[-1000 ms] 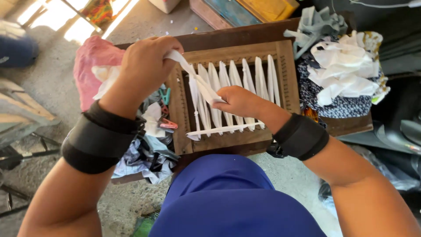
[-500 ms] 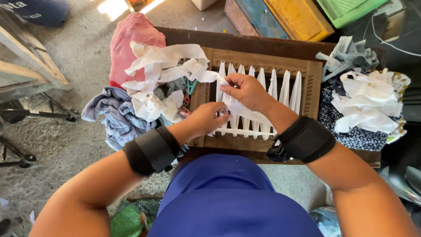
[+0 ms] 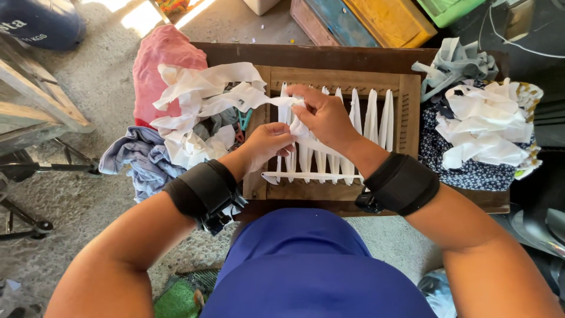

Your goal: The person weaves white fabric strips onto a wooden loom frame by hand, aligning and straightening the strips to create a hand-woven mat.

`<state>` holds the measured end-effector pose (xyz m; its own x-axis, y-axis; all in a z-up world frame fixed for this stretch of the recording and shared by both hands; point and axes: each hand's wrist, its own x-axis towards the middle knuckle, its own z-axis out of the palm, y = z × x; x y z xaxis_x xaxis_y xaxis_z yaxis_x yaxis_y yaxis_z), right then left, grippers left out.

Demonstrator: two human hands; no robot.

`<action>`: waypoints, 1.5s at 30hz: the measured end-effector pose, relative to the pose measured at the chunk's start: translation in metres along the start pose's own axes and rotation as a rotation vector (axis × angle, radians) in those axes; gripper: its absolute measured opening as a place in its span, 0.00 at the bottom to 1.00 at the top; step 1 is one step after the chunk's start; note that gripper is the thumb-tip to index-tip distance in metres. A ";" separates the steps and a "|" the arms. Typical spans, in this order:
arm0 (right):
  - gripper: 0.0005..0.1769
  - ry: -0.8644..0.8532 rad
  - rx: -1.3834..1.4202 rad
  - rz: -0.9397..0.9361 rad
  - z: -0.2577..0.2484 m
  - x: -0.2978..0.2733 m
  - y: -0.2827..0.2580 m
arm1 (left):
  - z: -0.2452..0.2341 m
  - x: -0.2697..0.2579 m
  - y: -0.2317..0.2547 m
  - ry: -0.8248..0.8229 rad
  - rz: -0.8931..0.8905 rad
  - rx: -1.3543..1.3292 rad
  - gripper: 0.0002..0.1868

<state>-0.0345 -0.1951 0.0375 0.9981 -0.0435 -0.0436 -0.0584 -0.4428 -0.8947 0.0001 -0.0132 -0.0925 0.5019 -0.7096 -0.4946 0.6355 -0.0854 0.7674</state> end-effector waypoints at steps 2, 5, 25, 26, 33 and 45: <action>0.14 -0.012 -0.029 -0.016 0.005 0.002 -0.002 | 0.006 -0.009 0.015 -0.038 -0.010 -0.023 0.06; 0.09 -0.045 -0.113 -0.139 0.009 0.008 -0.006 | 0.014 -0.023 0.033 -0.130 -0.056 -0.151 0.06; 0.12 -0.751 -0.797 -0.334 0.035 0.028 0.020 | -0.036 -0.046 -0.008 -0.181 -0.217 0.172 0.10; 0.13 -0.763 -0.823 -0.315 0.035 0.029 0.019 | -0.038 -0.048 -0.010 -0.178 -0.212 0.208 0.11; 0.18 -0.574 -0.741 -0.559 0.039 0.020 0.015 | -0.054 -0.063 -0.025 0.038 -0.143 0.256 0.15; 0.15 -0.689 -0.974 -0.481 0.068 -0.003 0.031 | -0.035 -0.075 -0.035 0.295 -0.105 0.697 0.11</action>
<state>-0.0376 -0.1483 -0.0204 0.7097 0.6427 -0.2887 0.6097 -0.7655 -0.2053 -0.0393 0.0675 -0.0970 0.6578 -0.4654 -0.5922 0.2200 -0.6333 0.7420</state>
